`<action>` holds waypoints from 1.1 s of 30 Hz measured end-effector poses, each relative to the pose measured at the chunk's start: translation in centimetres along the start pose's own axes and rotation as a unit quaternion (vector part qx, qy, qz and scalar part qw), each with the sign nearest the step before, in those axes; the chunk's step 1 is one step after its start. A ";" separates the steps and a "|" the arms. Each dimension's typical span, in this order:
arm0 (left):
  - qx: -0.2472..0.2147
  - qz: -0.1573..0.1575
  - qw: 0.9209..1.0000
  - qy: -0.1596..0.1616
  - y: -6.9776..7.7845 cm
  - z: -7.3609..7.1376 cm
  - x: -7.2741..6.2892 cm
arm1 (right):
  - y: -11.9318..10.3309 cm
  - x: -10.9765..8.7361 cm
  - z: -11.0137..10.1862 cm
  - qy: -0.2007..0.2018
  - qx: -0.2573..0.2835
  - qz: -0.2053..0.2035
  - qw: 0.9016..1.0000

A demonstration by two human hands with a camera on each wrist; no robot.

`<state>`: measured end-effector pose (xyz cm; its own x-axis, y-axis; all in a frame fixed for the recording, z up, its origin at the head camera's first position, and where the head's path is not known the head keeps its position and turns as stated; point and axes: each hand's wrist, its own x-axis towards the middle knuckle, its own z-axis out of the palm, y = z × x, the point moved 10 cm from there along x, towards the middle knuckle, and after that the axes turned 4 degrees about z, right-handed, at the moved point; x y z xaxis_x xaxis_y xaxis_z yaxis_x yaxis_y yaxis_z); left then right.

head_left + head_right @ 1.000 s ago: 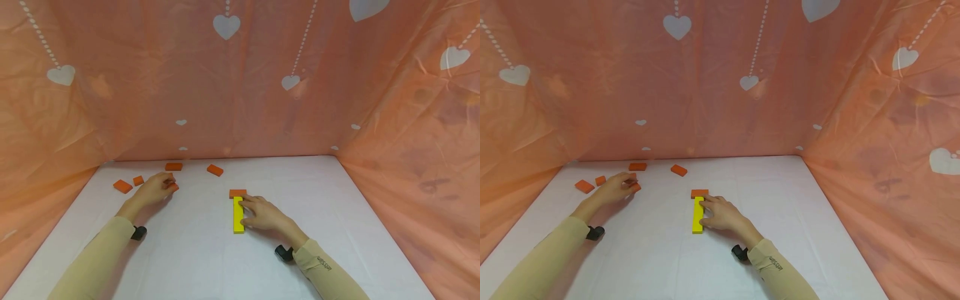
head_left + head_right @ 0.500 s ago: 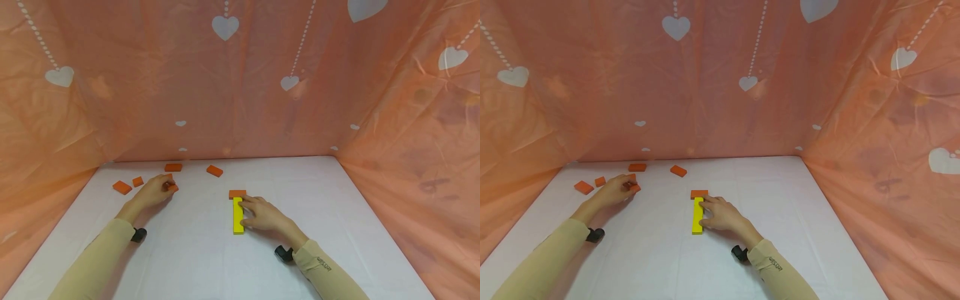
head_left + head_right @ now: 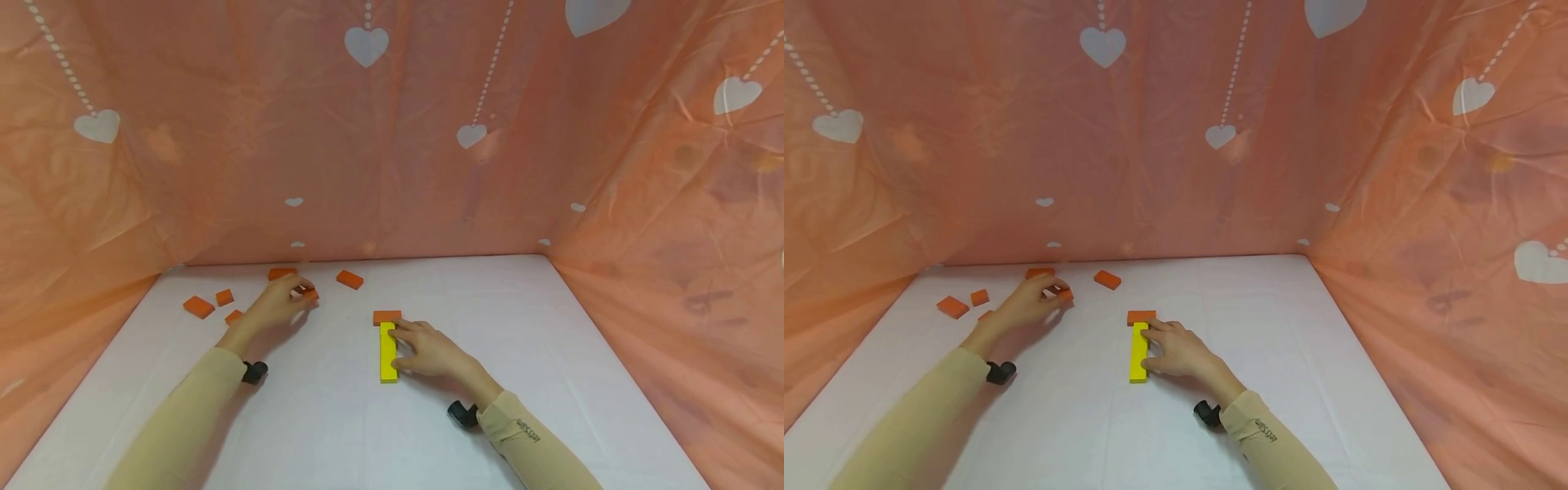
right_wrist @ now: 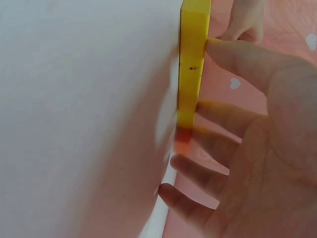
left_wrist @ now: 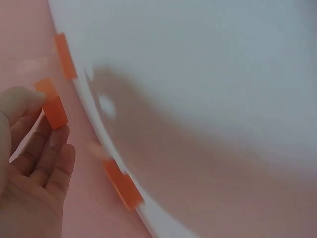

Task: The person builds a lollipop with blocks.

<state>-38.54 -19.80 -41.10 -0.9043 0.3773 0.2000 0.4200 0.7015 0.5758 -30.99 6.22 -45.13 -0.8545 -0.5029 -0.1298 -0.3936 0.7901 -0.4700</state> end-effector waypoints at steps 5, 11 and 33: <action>-0.020 -0.006 1.000 -0.006 1.5 1.6 1.5 | 0.1 0.0 0.0 0.001 0.000 0.000 1.000; -0.026 0.002 1.000 -0.014 3.4 3.7 3.1 | 0.1 0.0 0.0 0.000 -0.004 -0.002 1.000; -0.015 0.054 0.993 -0.101 7.6 9.1 6.8 | 0.0 0.2 0.0 -0.004 -0.005 -0.013 1.000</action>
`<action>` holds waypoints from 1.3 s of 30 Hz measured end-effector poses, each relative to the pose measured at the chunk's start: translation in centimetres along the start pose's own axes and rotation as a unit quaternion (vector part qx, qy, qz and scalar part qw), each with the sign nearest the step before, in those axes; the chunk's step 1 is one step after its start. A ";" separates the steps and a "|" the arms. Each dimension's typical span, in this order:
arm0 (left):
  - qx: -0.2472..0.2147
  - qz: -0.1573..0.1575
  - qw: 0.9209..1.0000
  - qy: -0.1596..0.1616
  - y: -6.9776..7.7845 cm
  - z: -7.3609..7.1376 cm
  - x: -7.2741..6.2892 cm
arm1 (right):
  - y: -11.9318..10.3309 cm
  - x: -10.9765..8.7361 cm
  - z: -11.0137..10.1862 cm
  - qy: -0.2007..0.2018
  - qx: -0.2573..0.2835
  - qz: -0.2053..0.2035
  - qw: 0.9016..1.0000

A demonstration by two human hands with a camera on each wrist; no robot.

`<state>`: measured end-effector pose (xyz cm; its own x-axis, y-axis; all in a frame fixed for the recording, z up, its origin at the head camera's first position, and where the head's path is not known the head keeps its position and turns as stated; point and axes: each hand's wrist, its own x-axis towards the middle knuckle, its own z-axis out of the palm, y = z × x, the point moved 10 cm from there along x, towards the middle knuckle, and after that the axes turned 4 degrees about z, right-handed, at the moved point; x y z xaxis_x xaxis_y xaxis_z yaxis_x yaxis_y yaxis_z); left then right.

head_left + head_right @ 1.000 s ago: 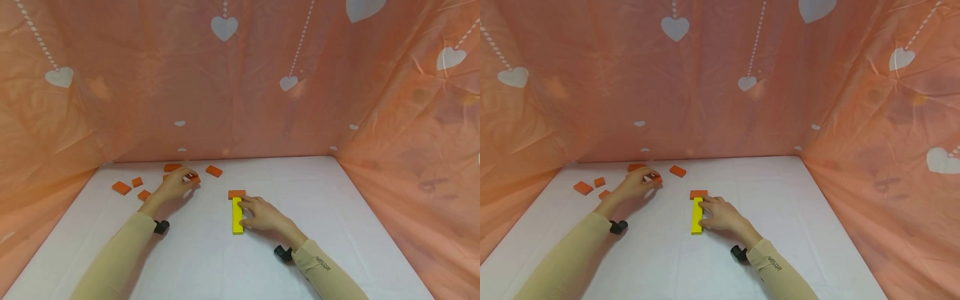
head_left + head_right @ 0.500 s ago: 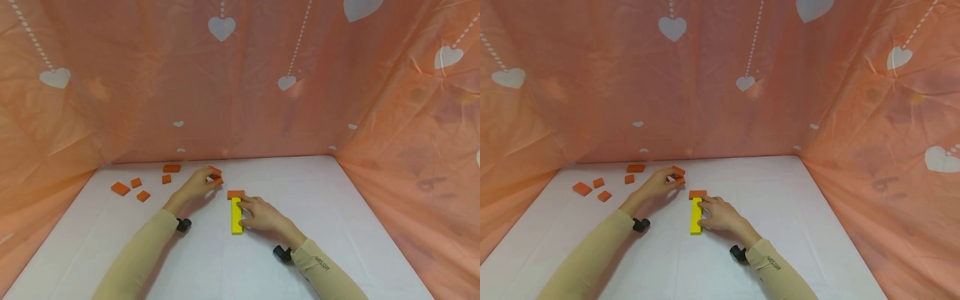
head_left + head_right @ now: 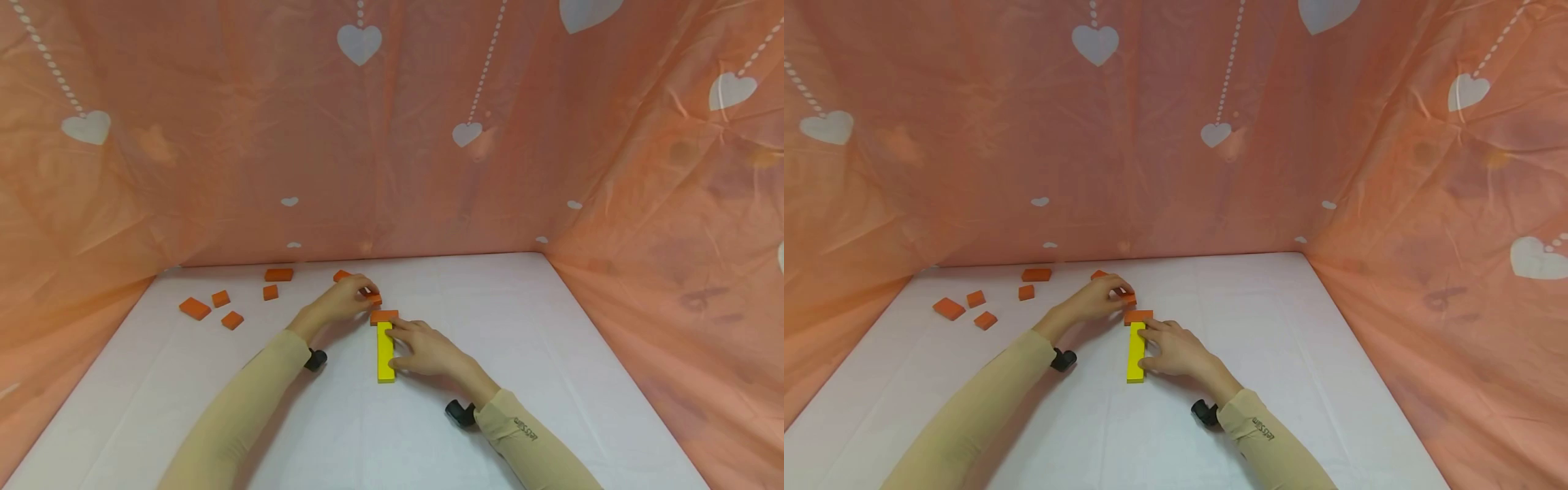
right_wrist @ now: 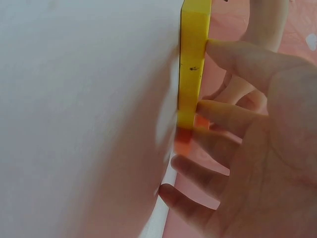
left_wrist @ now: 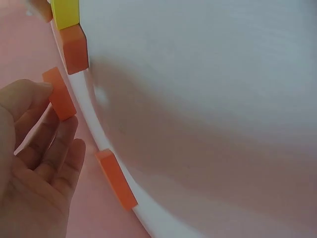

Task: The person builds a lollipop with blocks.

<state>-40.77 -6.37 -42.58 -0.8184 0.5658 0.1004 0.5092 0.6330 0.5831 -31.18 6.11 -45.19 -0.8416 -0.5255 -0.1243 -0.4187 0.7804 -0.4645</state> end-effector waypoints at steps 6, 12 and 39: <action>0.002 0.000 1.000 -0.017 0.2 0.5 0.6 | 0.0 0.1 0.0 -0.001 -0.001 0.001 1.000; 0.006 -0.011 0.999 -0.036 -0.2 1.1 1.0 | 0.0 0.1 0.0 -0.003 0.001 0.003 1.000; 0.009 -0.020 0.999 -0.048 -0.7 1.4 0.6 | -0.1 -0.2 -0.1 -0.002 0.004 0.006 1.000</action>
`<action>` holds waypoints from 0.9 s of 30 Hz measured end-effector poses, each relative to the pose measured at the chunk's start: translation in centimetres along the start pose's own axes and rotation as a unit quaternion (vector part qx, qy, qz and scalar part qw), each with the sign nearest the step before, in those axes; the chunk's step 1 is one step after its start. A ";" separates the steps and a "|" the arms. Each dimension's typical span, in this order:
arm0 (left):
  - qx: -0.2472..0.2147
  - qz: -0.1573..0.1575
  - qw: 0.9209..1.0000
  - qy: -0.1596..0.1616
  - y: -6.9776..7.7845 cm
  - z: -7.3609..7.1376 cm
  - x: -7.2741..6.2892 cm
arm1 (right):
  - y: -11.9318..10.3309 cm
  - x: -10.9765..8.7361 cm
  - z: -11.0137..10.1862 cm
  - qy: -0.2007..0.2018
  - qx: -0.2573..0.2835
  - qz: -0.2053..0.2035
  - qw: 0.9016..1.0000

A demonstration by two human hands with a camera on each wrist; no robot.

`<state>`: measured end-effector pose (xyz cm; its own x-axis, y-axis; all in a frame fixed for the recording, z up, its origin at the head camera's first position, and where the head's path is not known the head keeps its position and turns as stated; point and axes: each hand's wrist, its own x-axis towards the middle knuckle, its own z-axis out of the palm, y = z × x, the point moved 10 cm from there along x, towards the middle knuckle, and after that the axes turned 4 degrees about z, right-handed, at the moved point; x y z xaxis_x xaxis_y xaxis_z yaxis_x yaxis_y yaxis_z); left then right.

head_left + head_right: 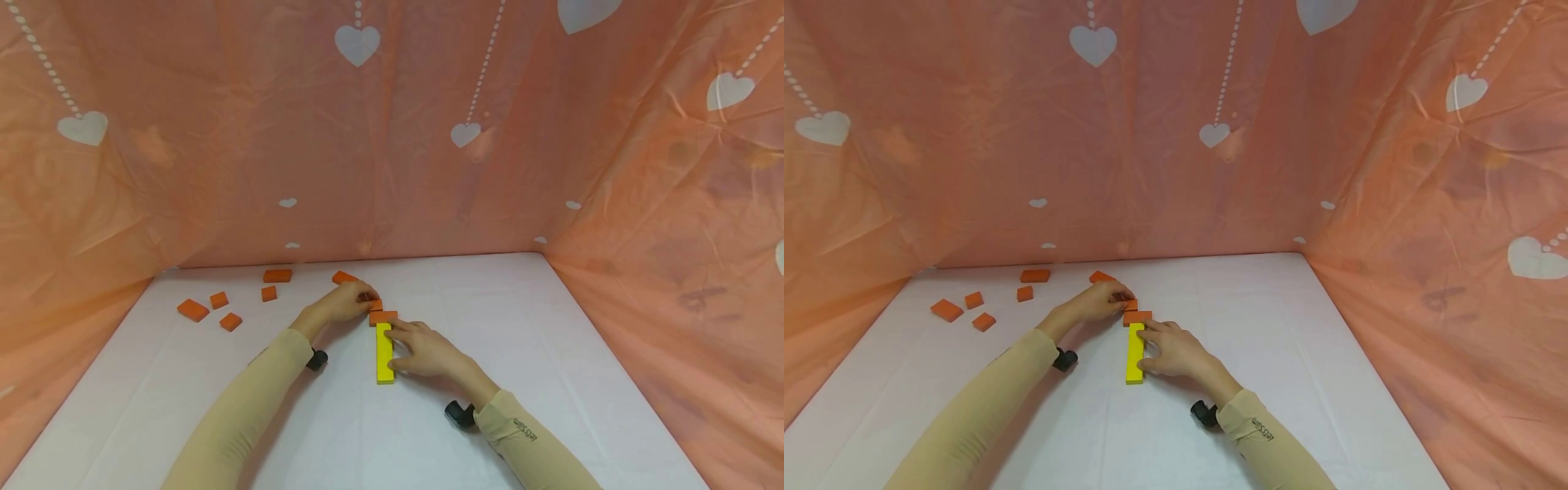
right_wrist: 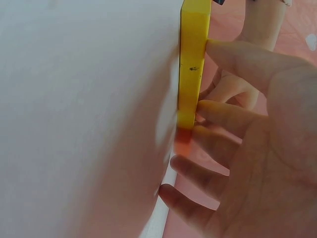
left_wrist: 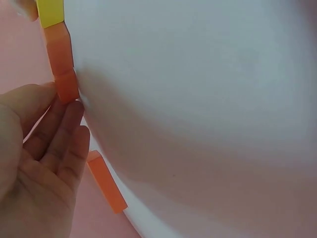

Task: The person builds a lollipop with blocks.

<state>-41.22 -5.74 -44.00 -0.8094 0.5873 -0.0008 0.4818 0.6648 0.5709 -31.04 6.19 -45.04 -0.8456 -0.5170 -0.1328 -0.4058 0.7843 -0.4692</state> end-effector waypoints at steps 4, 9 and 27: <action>-0.001 0.002 1.000 0.002 -0.1 0.1 0.0 | 0.0 0.0 0.0 0.000 -0.003 0.003 1.000; -0.001 0.004 1.000 0.000 -0.2 0.3 0.0 | 0.0 0.0 0.1 -0.003 -0.005 0.007 1.000; -0.006 0.006 1.000 -0.001 -0.2 0.4 -0.1 | 0.0 0.1 0.1 0.000 -0.005 0.007 1.000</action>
<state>-41.07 -5.74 -44.41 -0.8027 0.5963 0.0046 0.4874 0.6515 0.5814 -31.14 6.10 -45.15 -0.8512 -0.5060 -0.1390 -0.3979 0.7950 -0.4579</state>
